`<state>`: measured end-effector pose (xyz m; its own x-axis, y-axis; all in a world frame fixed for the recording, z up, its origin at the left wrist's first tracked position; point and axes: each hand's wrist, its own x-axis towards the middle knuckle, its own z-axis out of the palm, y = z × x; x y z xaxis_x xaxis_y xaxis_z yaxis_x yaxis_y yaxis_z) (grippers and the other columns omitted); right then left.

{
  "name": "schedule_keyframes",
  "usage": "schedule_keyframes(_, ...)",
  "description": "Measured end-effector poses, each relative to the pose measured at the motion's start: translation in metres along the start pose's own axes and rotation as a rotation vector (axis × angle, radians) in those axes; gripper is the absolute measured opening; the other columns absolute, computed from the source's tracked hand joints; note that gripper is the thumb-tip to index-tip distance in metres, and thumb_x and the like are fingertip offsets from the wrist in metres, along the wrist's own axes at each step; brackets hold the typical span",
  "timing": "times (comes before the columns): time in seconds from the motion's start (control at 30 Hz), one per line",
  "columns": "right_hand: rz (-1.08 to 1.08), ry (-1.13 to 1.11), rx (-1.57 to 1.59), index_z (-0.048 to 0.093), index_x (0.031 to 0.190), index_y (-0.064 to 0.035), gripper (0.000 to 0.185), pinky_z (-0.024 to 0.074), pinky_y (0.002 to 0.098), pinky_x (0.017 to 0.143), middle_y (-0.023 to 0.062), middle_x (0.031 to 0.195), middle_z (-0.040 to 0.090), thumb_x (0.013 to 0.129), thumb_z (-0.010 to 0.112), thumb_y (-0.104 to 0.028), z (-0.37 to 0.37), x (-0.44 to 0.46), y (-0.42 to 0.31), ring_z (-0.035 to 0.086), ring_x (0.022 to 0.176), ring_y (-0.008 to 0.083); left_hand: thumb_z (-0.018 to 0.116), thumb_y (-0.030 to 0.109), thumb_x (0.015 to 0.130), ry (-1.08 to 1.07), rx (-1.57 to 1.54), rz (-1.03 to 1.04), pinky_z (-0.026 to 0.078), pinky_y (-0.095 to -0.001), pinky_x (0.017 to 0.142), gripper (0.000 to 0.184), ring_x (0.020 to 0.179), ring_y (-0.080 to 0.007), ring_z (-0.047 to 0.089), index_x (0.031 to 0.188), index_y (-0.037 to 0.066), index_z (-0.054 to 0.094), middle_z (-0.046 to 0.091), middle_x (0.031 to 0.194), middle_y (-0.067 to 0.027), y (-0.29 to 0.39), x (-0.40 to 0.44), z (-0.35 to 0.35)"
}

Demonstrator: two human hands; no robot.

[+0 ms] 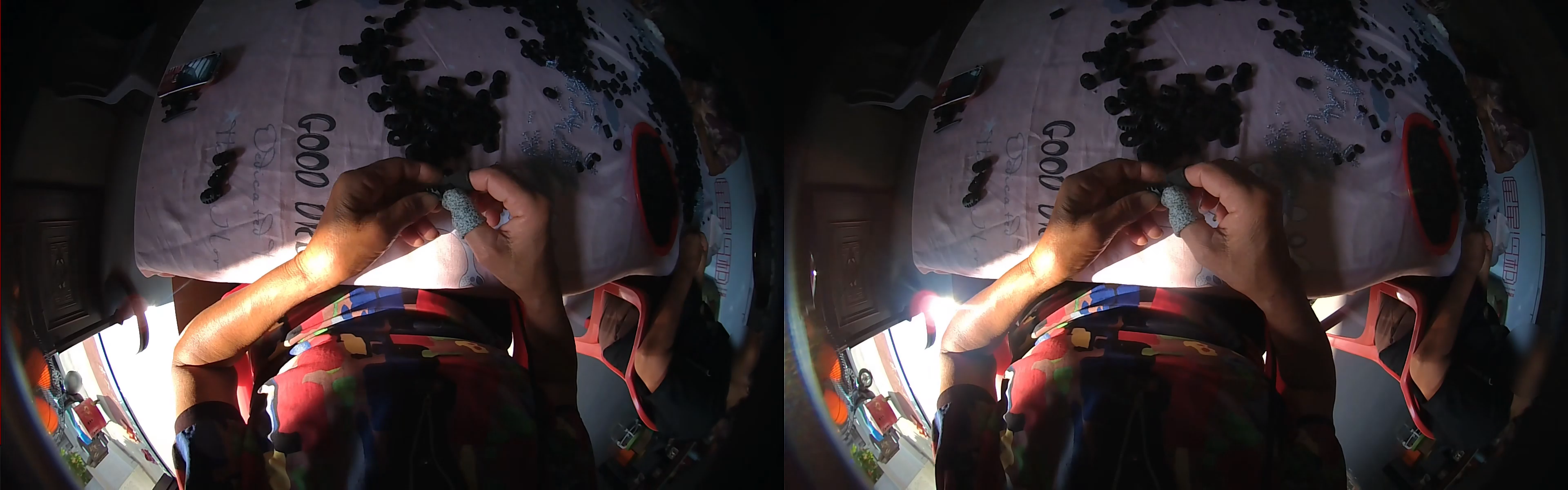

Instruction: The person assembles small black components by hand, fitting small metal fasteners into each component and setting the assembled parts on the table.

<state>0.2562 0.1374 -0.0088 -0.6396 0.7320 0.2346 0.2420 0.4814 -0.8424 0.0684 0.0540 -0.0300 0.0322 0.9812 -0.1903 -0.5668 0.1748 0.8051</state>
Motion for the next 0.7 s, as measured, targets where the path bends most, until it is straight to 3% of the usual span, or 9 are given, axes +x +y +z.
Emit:
schedule_keyframes(0.17,-0.098,0.049,-0.017,0.066,0.102,0.0016,0.027,0.0511,0.0277,0.062,0.01,0.084,0.065,0.076,0.071,0.005,0.0017,0.0006,-0.0019,0.064,0.071,0.0157,0.064,0.005,0.098,0.004,0.002,-0.036,0.059,-0.0247,0.078,0.022,0.084,-0.0128,0.07,0.118,-0.005,0.062,0.071,0.098,-0.0102,-0.0021,0.0014,-0.0028)
schedule_keyframes(0.47,-0.23,0.092,-0.178,0.067,0.099,0.002,0.025,0.0545,0.0343,0.066,0.0137,0.089,0.068,0.075,0.075,0.002,0.0028,0.0017,-0.002,0.069,0.076,0.0269,0.065,0.011,0.099,-0.044,0.106,0.002,0.057,-0.0235,0.071,0.027,0.079,-0.0104,0.068,0.119,-0.006,0.062,0.072,0.094,-0.0091,-0.0007,0.0028,-0.0053)
schedule_keyframes(0.7,-0.303,0.076,-0.202,0.066,0.1,-0.0004,0.031,0.0548,0.0373,0.07,0.0128,0.093,0.067,0.072,0.079,-0.003,0.0044,0.0037,-0.0003,0.067,0.083,0.0295,0.065,0.012,0.099,-0.029,0.083,-0.022,0.055,-0.0226,0.069,0.02,0.076,-0.0087,0.067,0.113,-0.002,0.065,0.071,0.091,-0.0069,0.0057,-0.0006,-0.003)
